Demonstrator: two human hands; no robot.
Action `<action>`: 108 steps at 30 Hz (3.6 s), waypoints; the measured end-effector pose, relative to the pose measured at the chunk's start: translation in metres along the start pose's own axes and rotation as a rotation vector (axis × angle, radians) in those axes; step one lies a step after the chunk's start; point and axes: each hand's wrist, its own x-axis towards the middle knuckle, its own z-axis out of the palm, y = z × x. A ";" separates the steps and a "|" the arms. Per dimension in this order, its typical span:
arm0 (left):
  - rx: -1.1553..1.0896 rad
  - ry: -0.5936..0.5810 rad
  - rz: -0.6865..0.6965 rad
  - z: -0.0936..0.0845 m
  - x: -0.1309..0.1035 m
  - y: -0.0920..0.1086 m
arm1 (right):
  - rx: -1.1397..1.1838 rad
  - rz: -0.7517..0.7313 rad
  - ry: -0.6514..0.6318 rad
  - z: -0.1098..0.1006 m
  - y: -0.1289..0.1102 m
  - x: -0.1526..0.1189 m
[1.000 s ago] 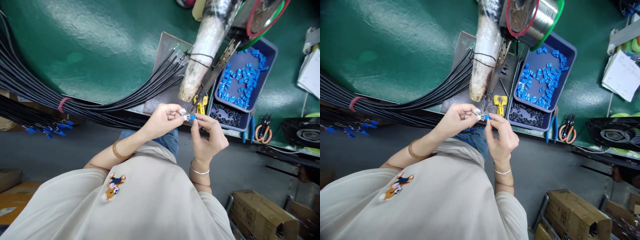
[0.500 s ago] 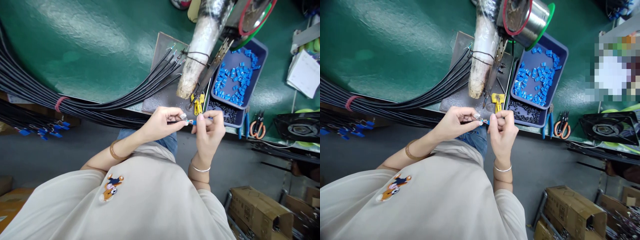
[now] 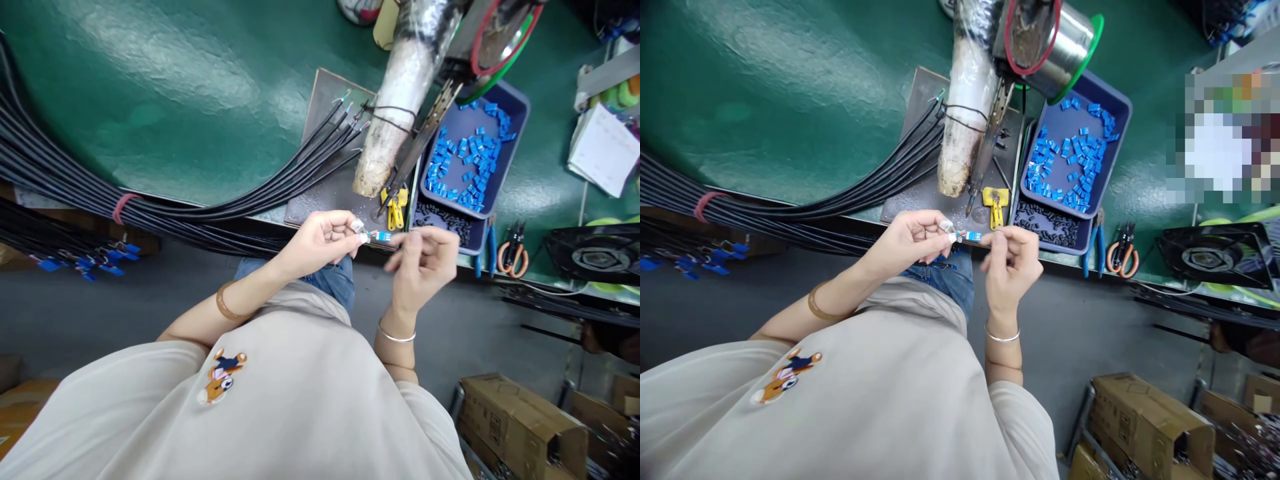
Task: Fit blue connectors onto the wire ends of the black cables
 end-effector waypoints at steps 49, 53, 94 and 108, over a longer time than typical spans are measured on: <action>-0.211 -0.077 -0.036 -0.001 0.006 0.006 | -0.735 0.081 -0.168 -0.052 0.042 0.068; -0.208 -0.087 -0.033 0.002 0.005 0.006 | -0.622 0.105 0.069 -0.048 0.033 0.053; -0.088 0.058 0.017 0.012 0.005 0.001 | 0.072 0.228 -0.180 0.000 -0.008 0.001; -0.016 0.046 0.062 0.008 0.004 -0.005 | 0.112 0.230 -0.141 0.004 -0.013 0.000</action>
